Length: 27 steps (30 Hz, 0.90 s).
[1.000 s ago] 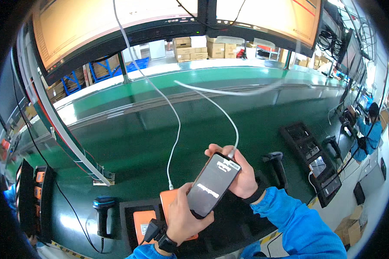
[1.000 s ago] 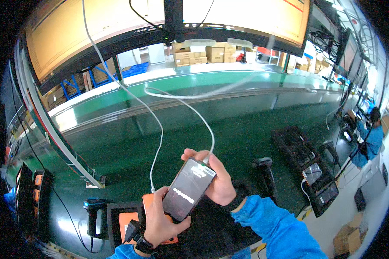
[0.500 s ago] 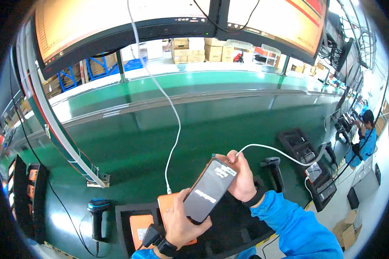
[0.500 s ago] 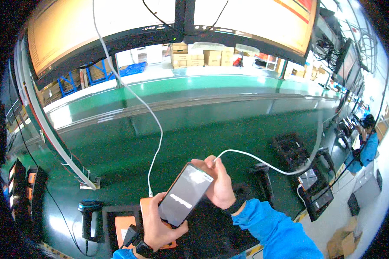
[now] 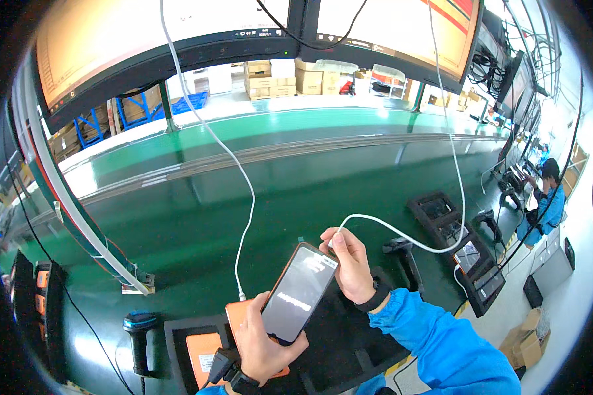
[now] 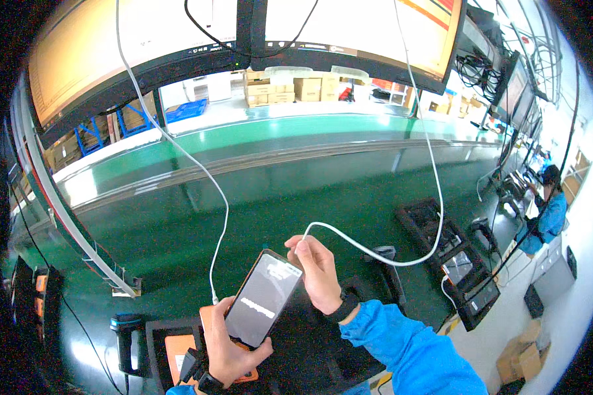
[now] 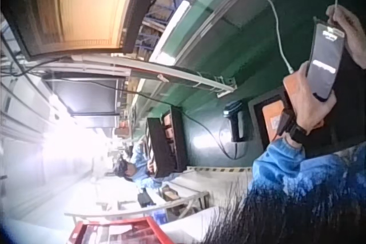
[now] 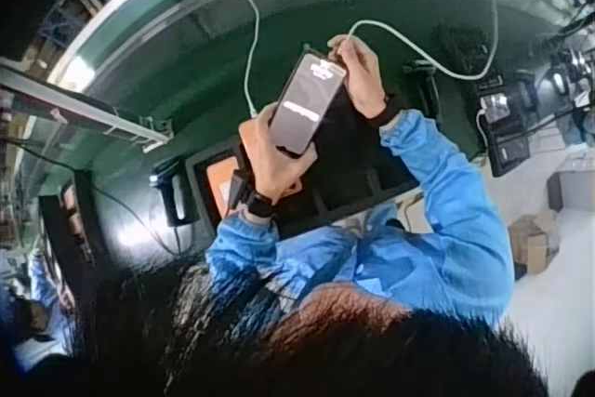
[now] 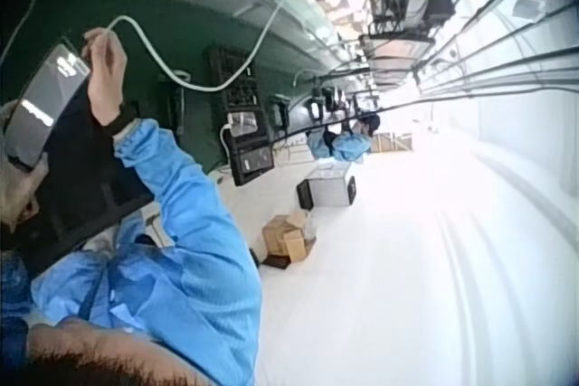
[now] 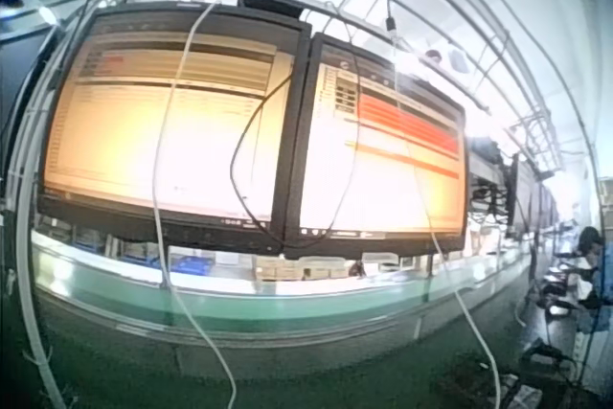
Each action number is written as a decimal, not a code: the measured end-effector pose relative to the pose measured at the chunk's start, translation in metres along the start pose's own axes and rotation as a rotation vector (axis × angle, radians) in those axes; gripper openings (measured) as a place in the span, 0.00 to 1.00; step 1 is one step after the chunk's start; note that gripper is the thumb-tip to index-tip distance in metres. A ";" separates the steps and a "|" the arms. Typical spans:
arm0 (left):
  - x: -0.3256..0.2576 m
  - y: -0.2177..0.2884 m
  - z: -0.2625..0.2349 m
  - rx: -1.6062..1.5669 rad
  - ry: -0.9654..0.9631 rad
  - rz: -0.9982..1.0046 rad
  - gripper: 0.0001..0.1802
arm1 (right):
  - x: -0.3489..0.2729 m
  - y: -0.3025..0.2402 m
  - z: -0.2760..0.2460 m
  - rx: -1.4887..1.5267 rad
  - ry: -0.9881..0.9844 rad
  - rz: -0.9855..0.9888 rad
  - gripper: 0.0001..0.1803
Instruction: Connecting charging cables and scanning barcodes on orange handheld electronic devices at a manufacturing test station.
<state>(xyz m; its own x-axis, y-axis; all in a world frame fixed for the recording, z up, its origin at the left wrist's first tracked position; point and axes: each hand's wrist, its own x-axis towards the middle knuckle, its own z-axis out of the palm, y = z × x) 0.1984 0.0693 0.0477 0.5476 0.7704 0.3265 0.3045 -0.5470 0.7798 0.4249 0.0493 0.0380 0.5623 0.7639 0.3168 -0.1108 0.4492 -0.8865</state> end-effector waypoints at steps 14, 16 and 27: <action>0.003 -0.007 0.002 0.028 0.093 0.224 0.47 | 0.002 0.004 -0.001 0.159 -0.010 0.063 0.14; 0.003 -0.007 0.001 0.021 0.086 0.208 0.48 | 0.000 0.004 -0.002 0.244 -0.014 0.094 0.15; -0.001 -0.011 0.003 0.072 0.071 0.187 0.48 | -0.002 0.016 -0.002 0.093 -0.081 0.064 0.15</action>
<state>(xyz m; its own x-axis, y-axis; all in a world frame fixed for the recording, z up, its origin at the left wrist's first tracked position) 0.1971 0.0733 0.0372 0.5442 0.6729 0.5010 0.2590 -0.7028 0.6626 0.4239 0.0538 0.0223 0.4837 0.8257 0.2903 -0.2218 0.4365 -0.8720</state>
